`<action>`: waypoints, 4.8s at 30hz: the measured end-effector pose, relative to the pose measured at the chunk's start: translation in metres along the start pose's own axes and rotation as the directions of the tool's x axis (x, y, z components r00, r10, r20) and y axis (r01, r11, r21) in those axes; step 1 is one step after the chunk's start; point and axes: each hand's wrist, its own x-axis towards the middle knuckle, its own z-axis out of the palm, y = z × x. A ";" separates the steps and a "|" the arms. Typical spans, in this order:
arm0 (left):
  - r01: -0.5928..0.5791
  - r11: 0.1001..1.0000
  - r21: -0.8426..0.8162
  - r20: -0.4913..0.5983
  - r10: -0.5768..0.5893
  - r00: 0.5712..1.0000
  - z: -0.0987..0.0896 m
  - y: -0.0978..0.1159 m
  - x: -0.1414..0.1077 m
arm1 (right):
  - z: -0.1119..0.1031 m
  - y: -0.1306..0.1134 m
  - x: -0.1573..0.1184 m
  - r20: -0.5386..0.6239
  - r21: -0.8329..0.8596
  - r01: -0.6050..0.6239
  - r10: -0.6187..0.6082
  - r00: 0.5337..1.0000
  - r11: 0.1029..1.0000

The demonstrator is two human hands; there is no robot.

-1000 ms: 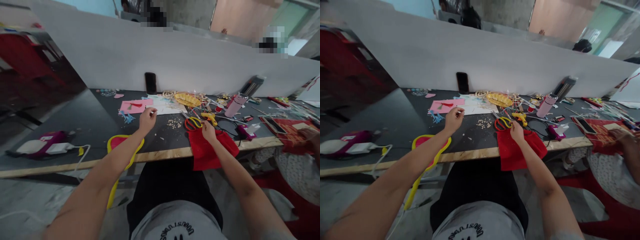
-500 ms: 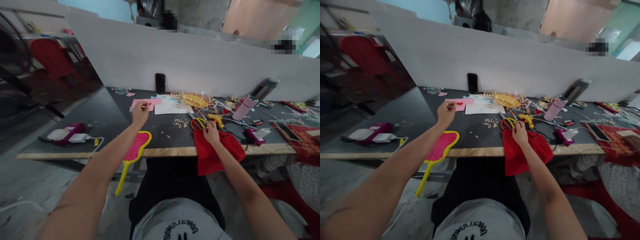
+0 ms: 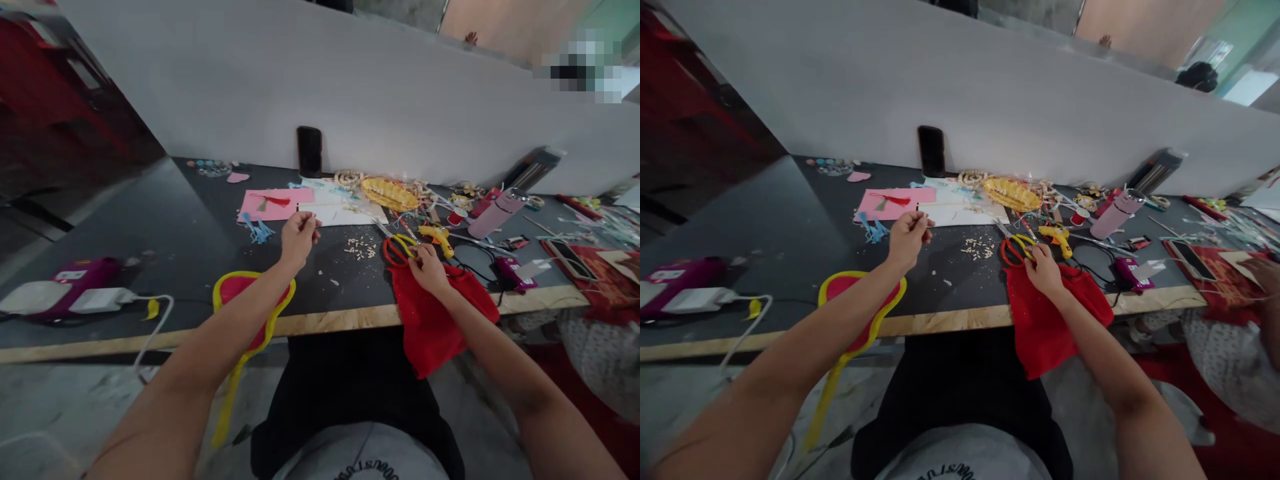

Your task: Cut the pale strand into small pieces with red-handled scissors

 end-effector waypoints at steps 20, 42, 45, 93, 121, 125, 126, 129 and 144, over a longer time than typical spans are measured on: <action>0.449 0.865 -0.224 0.410 -0.334 0.849 0.035 0.000 -0.020 | 0.027 -0.049 0.077 0.248 0.106 0.251 -0.270 0.930 0.962; 0.579 0.785 -0.219 0.393 -0.472 0.789 0.031 0.000 -0.014 | 0.023 -0.054 0.067 0.402 0.130 0.300 -0.327 0.855 0.945; 0.586 0.784 -0.207 0.400 -0.478 0.782 0.031 0.000 -0.014 | 0.025 -0.057 0.066 0.405 0.110 0.299 -0.317 0.858 0.948; 0.587 0.790 0.178 0.666 -0.536 0.519 0.036 0.010 -0.024 | 0.028 -0.082 0.057 0.087 0.441 0.254 -0.322 0.943 0.861; 0.599 0.782 0.171 0.733 -0.507 0.453 0.032 0.008 -0.022 | 0.021 -0.077 0.065 0.136 0.494 0.243 -0.350 0.927 0.835; 0.595 0.784 0.176 0.713 -0.518 0.472 0.034 0.010 -0.023 | 0.022 -0.078 0.064 0.138 0.476 0.251 -0.354 0.925 0.843; 0.594 0.783 0.182 0.709 -0.523 0.473 0.034 0.011 -0.023 | 0.022 -0.079 0.064 0.139 0.470 0.256 -0.357 0.924 0.845; 0.589 0.785 0.191 0.697 -0.531 0.481 0.034 0.010 -0.023 | 0.022 -0.081 0.064 0.133 0.457 0.265 -0.360 0.923 0.849; 0.551 0.804 0.224 0.673 -0.536 0.509 0.036 0.010 -0.025 | 0.022 -0.083 0.063 0.130 0.446 0.286 -0.377 0.917 0.848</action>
